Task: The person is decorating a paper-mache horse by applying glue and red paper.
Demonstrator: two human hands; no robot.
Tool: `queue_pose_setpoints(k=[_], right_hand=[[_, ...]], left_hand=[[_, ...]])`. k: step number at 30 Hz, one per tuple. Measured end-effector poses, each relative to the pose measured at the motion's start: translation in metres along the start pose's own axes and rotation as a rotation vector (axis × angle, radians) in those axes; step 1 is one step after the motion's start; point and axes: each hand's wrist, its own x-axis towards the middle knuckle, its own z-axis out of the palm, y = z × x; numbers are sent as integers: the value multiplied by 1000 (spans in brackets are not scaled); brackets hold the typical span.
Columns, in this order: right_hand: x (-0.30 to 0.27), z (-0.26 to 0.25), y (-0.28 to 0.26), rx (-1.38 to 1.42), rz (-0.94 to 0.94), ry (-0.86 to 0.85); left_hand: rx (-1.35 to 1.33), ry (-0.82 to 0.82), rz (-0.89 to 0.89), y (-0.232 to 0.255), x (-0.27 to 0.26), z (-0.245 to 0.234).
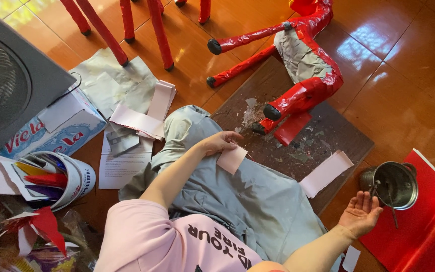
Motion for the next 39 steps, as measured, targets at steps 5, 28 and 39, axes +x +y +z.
queue_pose_setpoints(k=[5,28,39], right_hand=[[12,-37,12,68,47,171],[5,-11,12,-396,91,382],[-3,8,20,-541,22,544]], left_hand=[[3,2,-12,2,0,1],[33,-14,-7,1,-1,-2],[34,-58,-27,12,-15,-1]])
